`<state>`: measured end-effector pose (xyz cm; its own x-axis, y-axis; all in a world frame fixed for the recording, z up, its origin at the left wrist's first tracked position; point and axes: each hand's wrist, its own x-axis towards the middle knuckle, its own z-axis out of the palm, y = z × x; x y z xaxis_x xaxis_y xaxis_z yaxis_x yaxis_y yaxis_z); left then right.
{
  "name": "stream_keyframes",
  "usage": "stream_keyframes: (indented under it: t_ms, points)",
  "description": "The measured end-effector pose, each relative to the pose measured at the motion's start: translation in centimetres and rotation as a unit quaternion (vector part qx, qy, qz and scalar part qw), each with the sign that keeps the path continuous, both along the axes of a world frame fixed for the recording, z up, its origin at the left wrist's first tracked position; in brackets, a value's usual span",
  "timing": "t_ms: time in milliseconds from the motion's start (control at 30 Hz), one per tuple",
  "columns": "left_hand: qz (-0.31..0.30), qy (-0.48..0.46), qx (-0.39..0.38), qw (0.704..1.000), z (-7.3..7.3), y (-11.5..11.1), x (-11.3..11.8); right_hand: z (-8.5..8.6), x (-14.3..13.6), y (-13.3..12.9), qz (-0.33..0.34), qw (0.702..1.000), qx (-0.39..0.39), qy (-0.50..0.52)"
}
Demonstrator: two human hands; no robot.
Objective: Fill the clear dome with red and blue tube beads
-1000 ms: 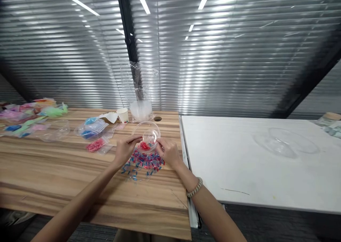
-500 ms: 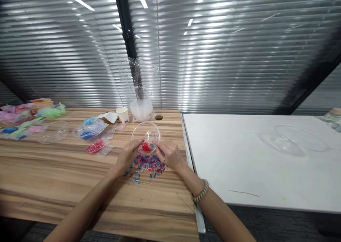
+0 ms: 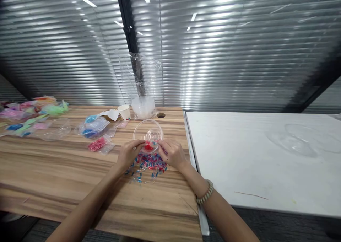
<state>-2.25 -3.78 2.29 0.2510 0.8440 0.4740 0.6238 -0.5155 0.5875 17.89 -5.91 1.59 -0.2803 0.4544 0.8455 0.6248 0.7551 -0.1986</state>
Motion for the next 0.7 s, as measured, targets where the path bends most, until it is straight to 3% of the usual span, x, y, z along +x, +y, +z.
stream_keyframes:
  t_ms: [100, 233, 367, 500, 600, 700]
  points:
    - [-0.017, 0.094, 0.055, 0.994, 0.3, 0.2, -0.2, 0.0, 0.1, 0.0, -0.012, 1.0, 0.004, 0.004]
    - [-0.084, 0.2, 0.142, 0.966, 0.4, 0.3, -0.5, 0.0, 0.3, 0.2, -0.031, 0.999, 0.008, 0.004]
    - [-0.097, 0.267, 0.171, 0.943, 0.3, 0.0, -0.5, -0.4, 0.6, 0.5, -0.037, 0.999, 0.009, 0.017]
    - [-0.12, 0.203, 0.152, 0.96, 1.0, -0.3, -0.5, -0.6, 0.7, 0.7, -0.037, 0.999, 0.003, 0.02]
    - [-0.201, 0.108, 0.088, 0.97, 2.1, -0.6, -0.7, -0.8, 0.8, 0.9, -0.046, 0.999, 0.003, 0.022]
    - [-0.283, 0.09, 0.004, 0.955, 3.0, -1.0, -1.0, -1.1, 1.2, 1.3, -0.072, 0.997, -0.004, 0.031]
